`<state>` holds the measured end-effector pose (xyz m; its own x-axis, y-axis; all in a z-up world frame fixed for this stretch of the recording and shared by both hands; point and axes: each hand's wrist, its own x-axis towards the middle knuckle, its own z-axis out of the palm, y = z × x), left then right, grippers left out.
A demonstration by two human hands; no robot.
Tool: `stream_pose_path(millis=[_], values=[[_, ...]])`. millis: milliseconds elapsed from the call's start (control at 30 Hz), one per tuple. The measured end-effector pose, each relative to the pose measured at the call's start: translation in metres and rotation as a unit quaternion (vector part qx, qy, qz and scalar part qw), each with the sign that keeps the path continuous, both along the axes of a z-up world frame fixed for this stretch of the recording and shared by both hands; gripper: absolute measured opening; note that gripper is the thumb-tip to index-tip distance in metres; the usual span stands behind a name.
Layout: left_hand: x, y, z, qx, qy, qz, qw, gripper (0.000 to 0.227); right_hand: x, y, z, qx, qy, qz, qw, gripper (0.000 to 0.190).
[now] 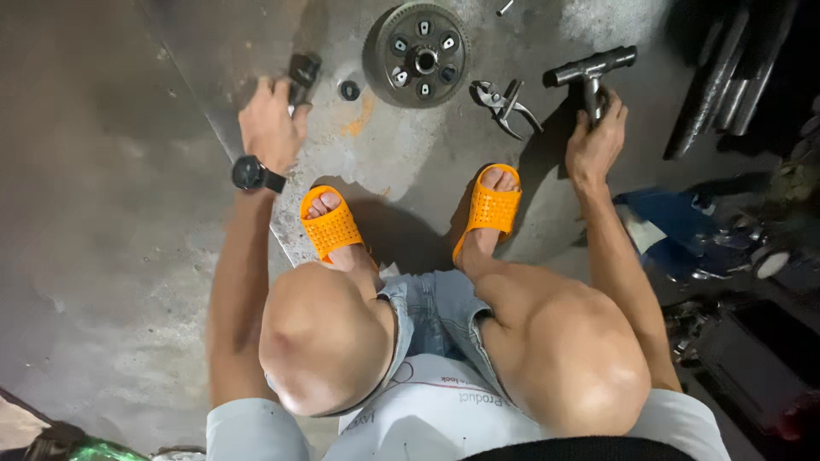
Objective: The person sits on the floor and assembles a circular metal component by inserting small cylindrical pins into its holes. They use a hammer to tap the pins into place and occasionally use pliers to adjust or remove parts. The person flips the component over to work on the other side and continues inserting and securing the pins.
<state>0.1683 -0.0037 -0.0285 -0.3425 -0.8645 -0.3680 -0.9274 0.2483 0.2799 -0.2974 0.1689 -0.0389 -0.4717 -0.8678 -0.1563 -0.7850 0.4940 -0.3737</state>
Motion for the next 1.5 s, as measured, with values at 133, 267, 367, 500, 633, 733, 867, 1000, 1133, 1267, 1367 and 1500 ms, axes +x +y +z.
stream_pose_path(millis=[133,267,367,500,633,733,867,1000,1133,1267,1367,1500], values=[[-0.002,0.013,-0.021,-0.038,-0.014,-0.029,0.999,0.032,0.033,-0.025,0.016,-0.065,0.107,0.103,0.987,0.032],[-0.010,0.019,-0.027,-0.082,-0.013,-0.034,0.996,0.025,0.110,-0.077,0.038,-0.138,-0.081,0.234,0.959,0.042],[-0.009,0.018,-0.015,-0.037,0.018,-0.023,0.999,0.029,0.147,-0.107,0.031,-0.145,-0.052,0.250,0.956,0.020],[-0.004,0.022,-0.023,-0.029,0.033,-0.003,0.999,0.031,0.156,-0.105,0.018,-0.112,0.011,0.256,0.960,0.018],[-0.005,0.023,-0.028,-0.067,0.079,0.016,0.995,0.030,0.156,-0.111,0.012,-0.092,0.005,0.244,0.965,0.006],[-0.009,0.020,-0.028,-0.039,0.085,0.046,0.995,0.029,0.150,-0.116,0.007,-0.023,-0.010,0.235,0.972,0.006],[-0.008,0.019,-0.024,-0.032,0.108,0.058,0.992,0.033,0.131,-0.120,-0.020,0.030,0.017,0.323,0.946,0.019],[-0.003,0.020,-0.021,-0.055,0.115,0.025,0.992,0.030,0.131,-0.130,0.003,0.032,-0.048,0.355,0.933,0.020],[-0.002,0.020,-0.020,-0.056,0.092,0.024,0.994,0.036,0.137,-0.129,-0.001,-0.004,0.154,0.429,0.890,0.024],[-0.003,0.017,-0.017,-0.055,0.078,-0.001,0.995,0.036,0.132,-0.133,0.006,0.029,0.197,0.516,0.833,0.008],[-0.001,0.016,-0.017,-0.056,0.078,-0.013,0.995,0.035,0.126,-0.139,0.018,0.078,0.210,0.572,0.789,0.016],[-0.013,0.014,-0.005,-0.043,0.065,0.004,0.997,0.048,0.103,-0.141,0.012,-0.005,0.024,0.538,0.843,0.016]])
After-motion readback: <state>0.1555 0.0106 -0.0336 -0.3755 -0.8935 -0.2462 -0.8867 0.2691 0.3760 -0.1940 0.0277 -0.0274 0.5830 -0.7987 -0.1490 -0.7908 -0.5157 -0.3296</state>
